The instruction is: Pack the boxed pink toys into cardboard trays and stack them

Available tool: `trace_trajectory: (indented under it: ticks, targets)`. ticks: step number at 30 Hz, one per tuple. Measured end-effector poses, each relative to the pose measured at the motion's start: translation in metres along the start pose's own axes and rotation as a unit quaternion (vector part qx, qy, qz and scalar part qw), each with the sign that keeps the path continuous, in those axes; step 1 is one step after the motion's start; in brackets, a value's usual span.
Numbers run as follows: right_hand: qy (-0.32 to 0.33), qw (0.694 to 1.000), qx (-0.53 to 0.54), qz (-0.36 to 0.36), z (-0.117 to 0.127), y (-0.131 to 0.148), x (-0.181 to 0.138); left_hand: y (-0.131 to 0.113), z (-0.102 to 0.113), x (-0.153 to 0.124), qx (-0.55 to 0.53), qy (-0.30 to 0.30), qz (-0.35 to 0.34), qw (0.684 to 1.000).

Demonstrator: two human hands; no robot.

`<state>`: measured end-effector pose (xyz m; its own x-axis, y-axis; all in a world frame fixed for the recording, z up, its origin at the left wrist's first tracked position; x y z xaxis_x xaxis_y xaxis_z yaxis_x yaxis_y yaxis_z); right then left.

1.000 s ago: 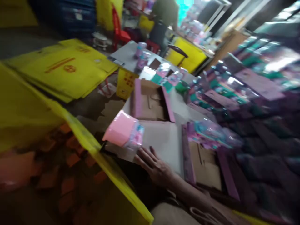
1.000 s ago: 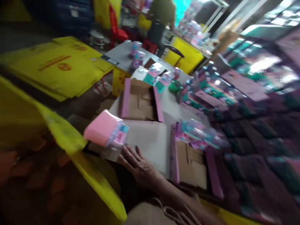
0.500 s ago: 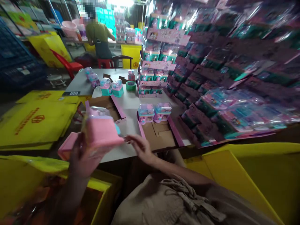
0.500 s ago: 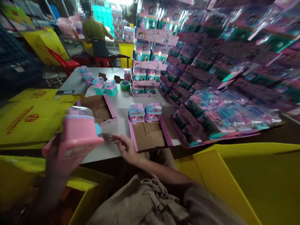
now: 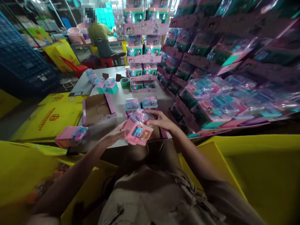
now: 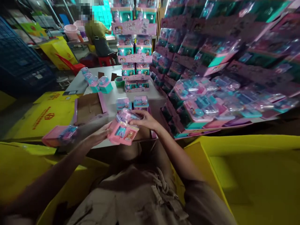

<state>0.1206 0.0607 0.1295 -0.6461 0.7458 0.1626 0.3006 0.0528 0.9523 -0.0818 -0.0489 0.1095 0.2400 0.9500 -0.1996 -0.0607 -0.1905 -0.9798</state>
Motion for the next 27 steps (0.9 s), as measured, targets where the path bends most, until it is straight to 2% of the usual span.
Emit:
trace_trajectory:
  ticks: [2, 5, 7, 12, 15, 18, 21, 27]
  targets:
    - [-0.009, 0.999, -0.034, 0.017, 0.01, 0.005, 0.0, 0.001, -0.01, 0.008, 0.032, 0.003, -0.014, 0.999]
    - [-0.01, 0.997, -0.062, 0.036, 0.02, 0.009, 0.003, 0.011, -0.028, 0.022, -0.014, 0.051, -0.005, 0.999]
    - [-0.015, 0.997, -0.073, 0.038, 0.026, 0.009, 0.005, 0.016, -0.032, 0.031, -0.016, 0.057, 0.0, 0.998]
    - [-0.04, 0.989, -0.114, 0.082, 0.05, 0.012, 0.007, 0.018, -0.023, 0.051, 0.083, -0.045, -0.014, 0.995]
    - [-0.067, 0.994, -0.047, 0.07, 0.069, 0.002, 0.003, 0.025, -0.024, 0.059, 0.065, -0.078, -0.006, 0.995]
    - [-0.117, 0.992, 0.057, 0.004, 0.08, -0.022, -0.01, 0.036, -0.031, 0.063, 0.001, -0.092, 0.024, 0.995]
    - [-0.143, 0.983, 0.107, -0.034, 0.073, -0.042, -0.026, 0.044, -0.043, 0.063, -0.054, -0.083, 0.049, 0.994]
    - [-0.244, 0.954, 0.177, 0.001, 0.055, -0.054, -0.051, 0.049, -0.067, 0.054, -0.094, -0.064, 0.039, 0.993]
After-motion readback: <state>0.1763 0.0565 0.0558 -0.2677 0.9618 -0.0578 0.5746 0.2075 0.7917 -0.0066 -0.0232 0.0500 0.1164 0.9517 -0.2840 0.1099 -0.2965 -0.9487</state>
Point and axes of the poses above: each hand's wrist, its own x-axis towards the middle knuckle, its own z-axis out of the back of the hand, y = z × x, the point moved 5 cm from there along x, towards the middle knuckle, and after that the axes turned 15 degrees about x, right-handed, at the moved point
